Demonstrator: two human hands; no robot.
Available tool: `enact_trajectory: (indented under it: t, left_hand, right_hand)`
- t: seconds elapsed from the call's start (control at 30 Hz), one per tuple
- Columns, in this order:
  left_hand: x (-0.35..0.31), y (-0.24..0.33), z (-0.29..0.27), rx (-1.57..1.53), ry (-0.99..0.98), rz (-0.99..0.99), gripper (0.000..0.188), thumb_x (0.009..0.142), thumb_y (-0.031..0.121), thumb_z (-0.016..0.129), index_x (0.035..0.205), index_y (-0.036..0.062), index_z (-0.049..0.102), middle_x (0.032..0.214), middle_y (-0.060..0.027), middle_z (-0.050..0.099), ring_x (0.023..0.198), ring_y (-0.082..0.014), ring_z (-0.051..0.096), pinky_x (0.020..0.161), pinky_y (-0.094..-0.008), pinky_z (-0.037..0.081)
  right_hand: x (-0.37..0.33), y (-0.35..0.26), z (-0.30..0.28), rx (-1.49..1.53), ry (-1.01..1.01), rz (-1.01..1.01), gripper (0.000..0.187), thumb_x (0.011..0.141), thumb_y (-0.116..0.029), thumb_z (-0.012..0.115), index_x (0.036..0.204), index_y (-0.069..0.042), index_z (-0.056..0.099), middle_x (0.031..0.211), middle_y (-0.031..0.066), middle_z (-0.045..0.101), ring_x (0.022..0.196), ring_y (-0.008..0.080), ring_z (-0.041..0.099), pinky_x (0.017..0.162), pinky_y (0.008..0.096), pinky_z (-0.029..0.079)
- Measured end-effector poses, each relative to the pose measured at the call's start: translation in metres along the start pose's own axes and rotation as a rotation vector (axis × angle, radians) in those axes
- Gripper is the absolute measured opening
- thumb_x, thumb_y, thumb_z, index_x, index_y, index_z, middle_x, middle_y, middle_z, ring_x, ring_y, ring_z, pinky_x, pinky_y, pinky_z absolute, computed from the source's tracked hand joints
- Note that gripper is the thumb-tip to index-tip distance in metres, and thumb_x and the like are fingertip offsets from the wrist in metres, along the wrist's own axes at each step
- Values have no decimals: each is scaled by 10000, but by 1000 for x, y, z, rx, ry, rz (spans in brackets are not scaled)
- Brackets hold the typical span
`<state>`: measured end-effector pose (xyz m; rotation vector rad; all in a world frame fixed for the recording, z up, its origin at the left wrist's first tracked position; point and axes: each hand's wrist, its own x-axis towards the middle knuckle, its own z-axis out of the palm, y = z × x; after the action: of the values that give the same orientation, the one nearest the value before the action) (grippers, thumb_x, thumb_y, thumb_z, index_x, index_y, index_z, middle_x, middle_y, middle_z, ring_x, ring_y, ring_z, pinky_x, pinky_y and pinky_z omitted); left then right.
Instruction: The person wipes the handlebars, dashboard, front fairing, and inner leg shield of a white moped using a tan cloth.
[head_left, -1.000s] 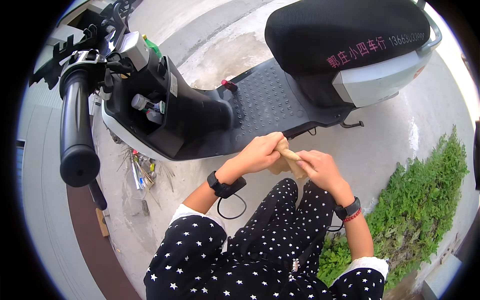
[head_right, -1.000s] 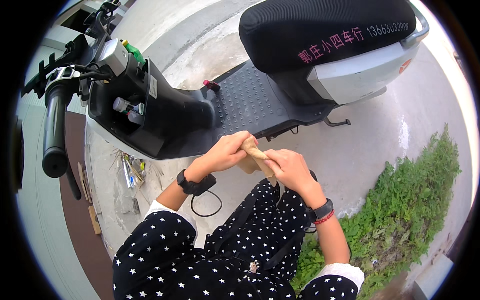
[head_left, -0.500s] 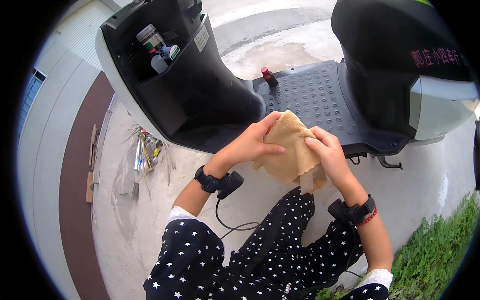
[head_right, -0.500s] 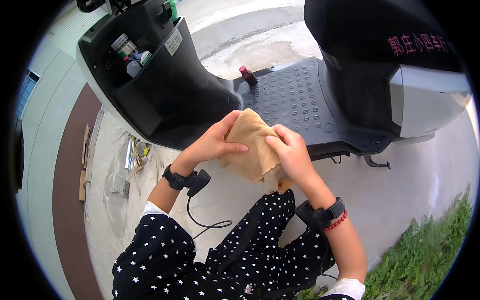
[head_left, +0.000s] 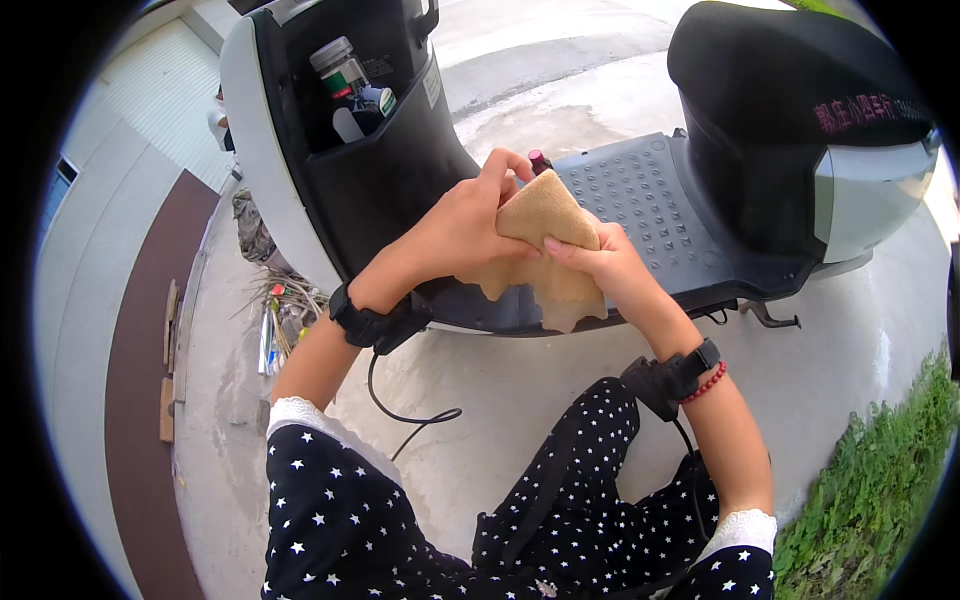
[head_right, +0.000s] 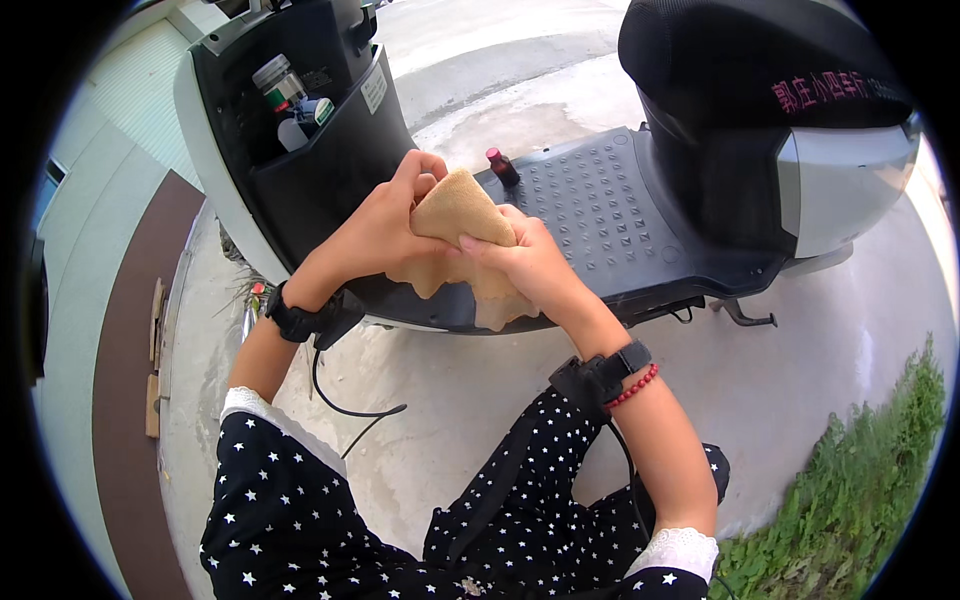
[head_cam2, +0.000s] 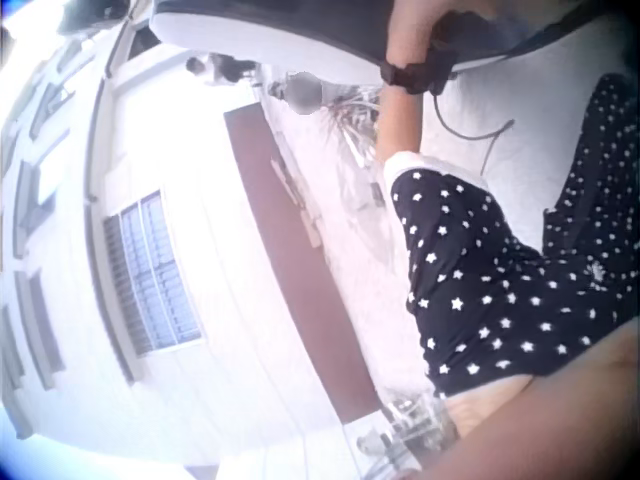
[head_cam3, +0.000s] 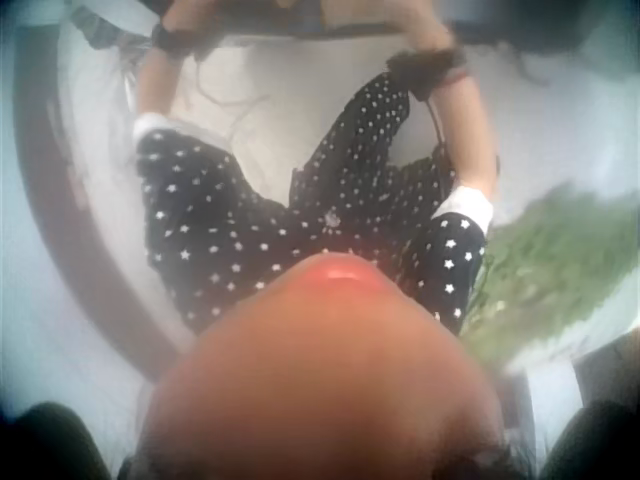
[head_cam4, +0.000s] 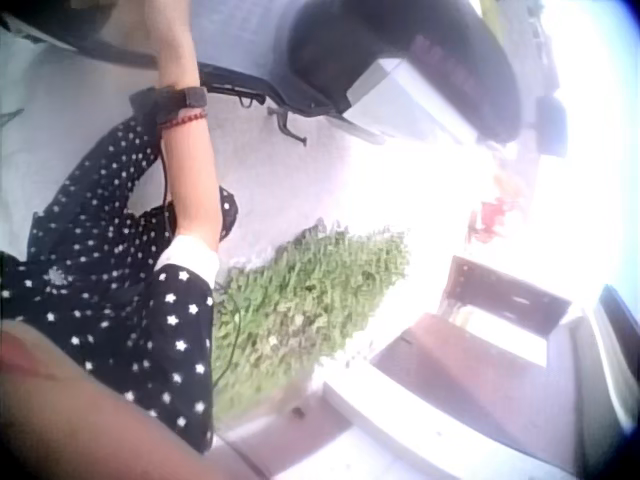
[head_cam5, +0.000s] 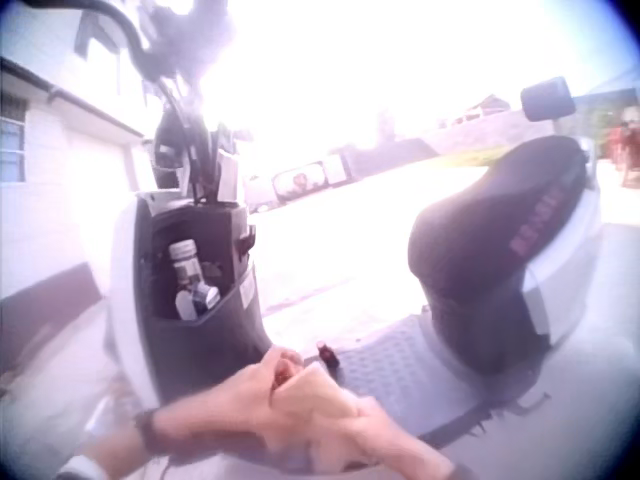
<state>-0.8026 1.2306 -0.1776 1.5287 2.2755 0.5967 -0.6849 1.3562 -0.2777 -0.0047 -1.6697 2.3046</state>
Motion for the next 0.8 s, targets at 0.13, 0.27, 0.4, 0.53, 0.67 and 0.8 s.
enact_trajectory:
  t: [0.13, 0.27, 0.4, 0.53, 0.67, 0.8]
  left_hand:
    - [-5, -20, -26, -346, -226, 127, 740, 702, 160, 788, 1313, 57, 384, 1168, -107, 555, 1033, -184, 557, 907, -317, 448]
    - [-17, -18, -59, -157, -505, -24, 553, 699, 170, 786, 1166, 12, 537, 1067, -91, 618, 976, -174, 587, 866, -294, 463]
    - [-25, 11, -93, 212, -410, -61, 440, 662, 169, 778, 1048, 26, 622, 975, -101, 651, 890, -203, 621, 793, -298, 481]
    - [-5, 36, -115, 1027, 170, 259, 282, 659, 92, 710, 933, 54, 659, 880, -61, 631, 853, -225, 577, 762, -349, 450]
    - [45, 23, -130, 1300, 766, 633, 190, 714, 38, 607, 901, 68, 608, 917, -20, 586, 898, -216, 557, 824, -326, 434]
    - [75, -13, -132, 1430, 295, 270, 107, 726, 61, 580, 829, 72, 605, 800, -59, 631, 789, -236, 611, 767, -328, 473]
  right_hand:
    - [9, -14, 5, 279, -196, 142, 379, 871, -229, 608, 1136, 21, 505, 985, 99, 601, 823, 148, 610, 731, 286, 518]
    - [27, -23, 17, 137, -308, 208, 415, 893, -250, 582, 1189, 24, 483, 1105, 112, 567, 990, 169, 581, 846, 303, 488]
    - [35, -46, 26, 142, -320, 127, 414, 899, -252, 578, 1201, 16, 483, 1145, 103, 554, 1024, 172, 565, 864, 294, 472]
    - [58, -61, 32, 105, -12, -221, 325, 911, -212, 550, 1156, 0, 524, 1075, 96, 593, 948, 167, 589, 803, 295, 478]
    - [112, -79, 50, -180, 332, -657, 231, 912, -134, 513, 1116, -36, 557, 922, 112, 640, 832, 172, 614, 734, 326, 468]
    - [173, -26, 69, -313, 562, -780, 236, 919, -163, 526, 1115, -34, 550, 799, 36, 608, 700, 96, 555, 628, 249, 438]
